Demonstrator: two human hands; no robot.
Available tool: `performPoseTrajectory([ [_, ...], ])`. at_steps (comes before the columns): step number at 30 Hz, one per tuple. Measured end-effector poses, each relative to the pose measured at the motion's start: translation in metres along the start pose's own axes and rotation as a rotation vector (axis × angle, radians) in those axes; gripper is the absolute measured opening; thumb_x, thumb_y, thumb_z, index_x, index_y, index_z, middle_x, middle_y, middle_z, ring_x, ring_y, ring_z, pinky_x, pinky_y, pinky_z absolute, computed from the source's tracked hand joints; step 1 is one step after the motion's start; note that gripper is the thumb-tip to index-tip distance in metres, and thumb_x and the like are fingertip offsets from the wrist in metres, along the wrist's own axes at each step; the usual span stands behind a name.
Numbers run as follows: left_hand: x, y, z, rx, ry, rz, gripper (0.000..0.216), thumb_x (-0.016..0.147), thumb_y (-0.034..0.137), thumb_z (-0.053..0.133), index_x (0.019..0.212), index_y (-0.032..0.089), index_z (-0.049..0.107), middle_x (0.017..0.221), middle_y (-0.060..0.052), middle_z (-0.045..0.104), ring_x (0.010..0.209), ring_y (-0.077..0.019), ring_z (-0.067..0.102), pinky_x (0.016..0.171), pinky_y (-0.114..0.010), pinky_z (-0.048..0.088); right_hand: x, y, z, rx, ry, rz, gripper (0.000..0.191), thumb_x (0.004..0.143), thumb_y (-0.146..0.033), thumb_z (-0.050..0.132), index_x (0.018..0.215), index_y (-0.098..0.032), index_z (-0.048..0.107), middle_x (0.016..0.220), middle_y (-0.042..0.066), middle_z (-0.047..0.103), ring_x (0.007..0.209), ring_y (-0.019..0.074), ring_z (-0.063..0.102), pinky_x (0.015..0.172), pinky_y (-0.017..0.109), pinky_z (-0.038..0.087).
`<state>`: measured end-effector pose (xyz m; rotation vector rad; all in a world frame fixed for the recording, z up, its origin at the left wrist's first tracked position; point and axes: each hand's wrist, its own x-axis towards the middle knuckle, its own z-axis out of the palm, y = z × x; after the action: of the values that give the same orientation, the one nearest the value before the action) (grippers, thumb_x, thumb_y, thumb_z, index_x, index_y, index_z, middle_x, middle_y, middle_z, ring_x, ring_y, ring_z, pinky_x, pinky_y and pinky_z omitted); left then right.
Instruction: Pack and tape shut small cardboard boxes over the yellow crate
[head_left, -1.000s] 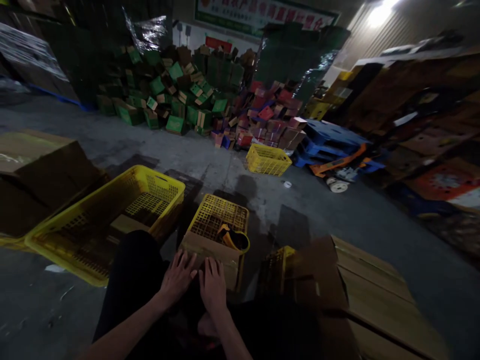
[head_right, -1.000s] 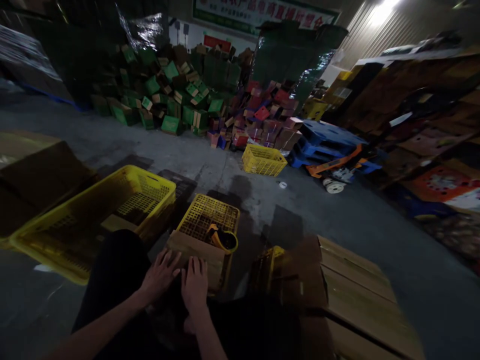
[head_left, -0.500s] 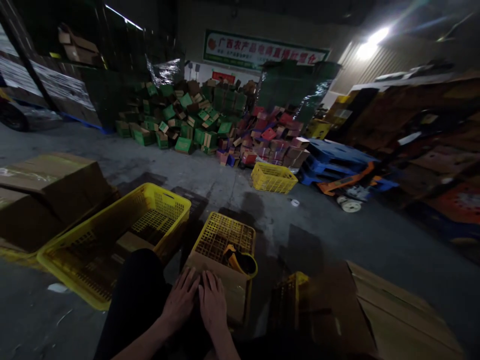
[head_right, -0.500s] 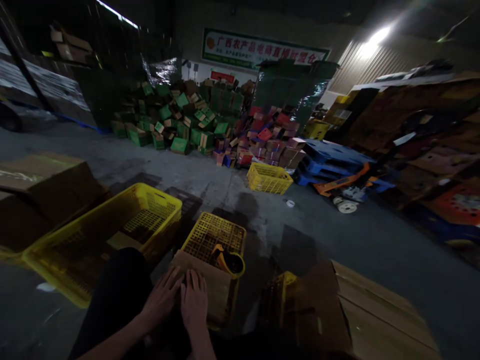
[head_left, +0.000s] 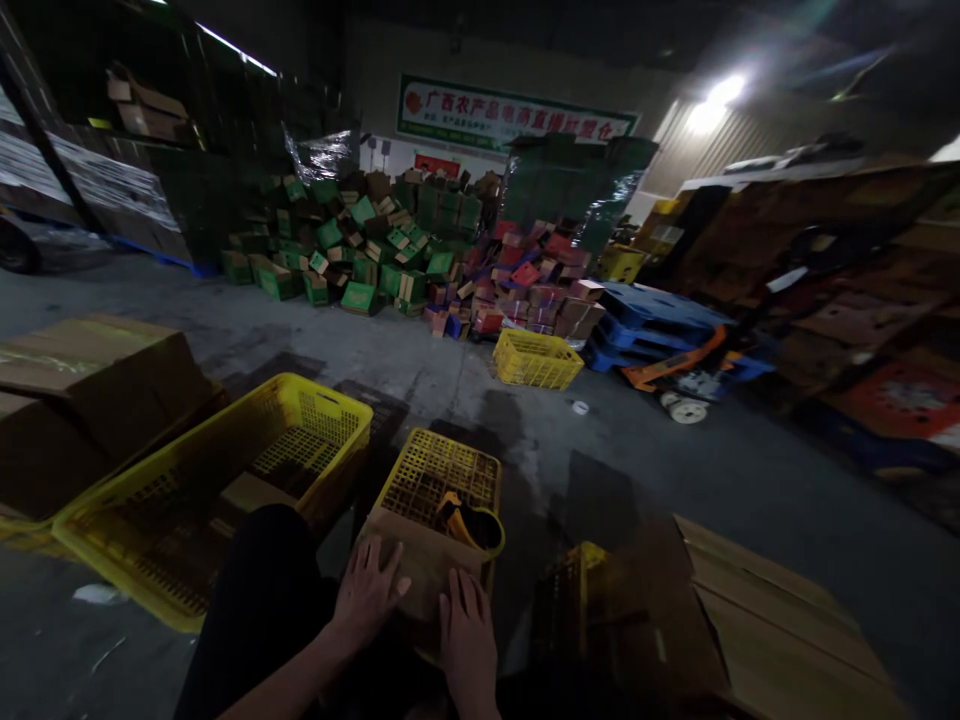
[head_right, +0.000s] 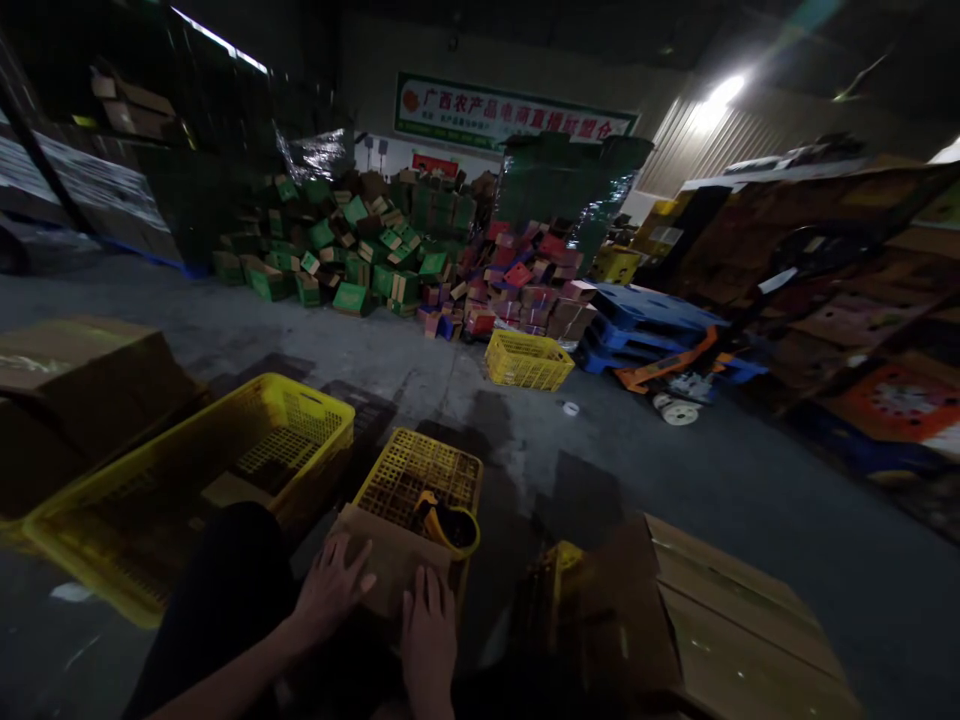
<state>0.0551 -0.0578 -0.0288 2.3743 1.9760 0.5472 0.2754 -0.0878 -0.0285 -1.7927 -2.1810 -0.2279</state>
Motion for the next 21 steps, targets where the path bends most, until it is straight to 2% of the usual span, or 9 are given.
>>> performPoseTrajectory([
  [4,0.005,0.035,0.013,-0.101,-0.055,0.183,0.046,0.098,0.038,0.053,0.144,0.032,0.058,0.142,-0.012,0.058,0.131,-0.0309,0.051,0.110,-0.048,0.040,0.002,0.000,0.006,-0.010,-0.006,-0.037,0.044,0.103,-0.025,0.039,0.140,-0.018,0.061,0.140,0.011,0.064,0.130,0.0266,0.056,0.111,0.043,0.041],
  [6,0.006,0.048,0.018,-0.128,-0.055,0.228,0.047,0.098,0.038,0.054,0.145,0.034,0.056,0.144,-0.011,0.057,0.132,-0.0309,0.050,0.112,-0.050,0.038,0.001,0.002,0.007,0.001,-0.006,-0.048,0.045,0.099,-0.019,0.042,0.139,-0.021,0.062,0.140,0.010,0.064,0.131,0.0269,0.055,0.110,0.043,0.042],
  [9,0.008,0.051,0.018,-0.152,-0.040,0.245,0.046,0.098,0.038,0.054,0.144,0.038,0.056,0.144,-0.008,0.057,0.132,-0.0294,0.051,0.112,-0.049,0.039,-0.001,0.002,0.007,0.001,-0.011,-0.021,0.045,0.098,-0.021,0.044,0.139,-0.026,0.063,0.140,0.008,0.064,0.128,0.0288,0.057,0.108,0.045,0.043],
  [14,0.011,0.019,0.010,-0.150,-0.015,0.279,0.044,0.100,0.033,0.051,0.143,0.035,0.057,0.140,-0.006,0.061,0.127,-0.0259,0.055,0.106,-0.042,0.046,-0.002,-0.003,0.006,0.017,0.017,0.070,0.045,0.105,-0.038,0.036,0.140,-0.026,0.062,0.139,0.009,0.065,0.125,0.0296,0.059,0.105,0.047,0.044],
  [21,0.005,-0.044,0.005,-0.033,0.037,0.237,0.044,0.098,0.021,0.048,0.141,0.023,0.059,0.141,-0.009,0.060,0.133,-0.0255,0.051,0.108,-0.041,0.047,-0.001,-0.008,-0.005,0.048,-0.001,0.120,0.047,0.106,-0.043,0.031,0.141,-0.028,0.060,0.139,0.008,0.064,0.124,0.0294,0.059,0.102,0.047,0.044],
])
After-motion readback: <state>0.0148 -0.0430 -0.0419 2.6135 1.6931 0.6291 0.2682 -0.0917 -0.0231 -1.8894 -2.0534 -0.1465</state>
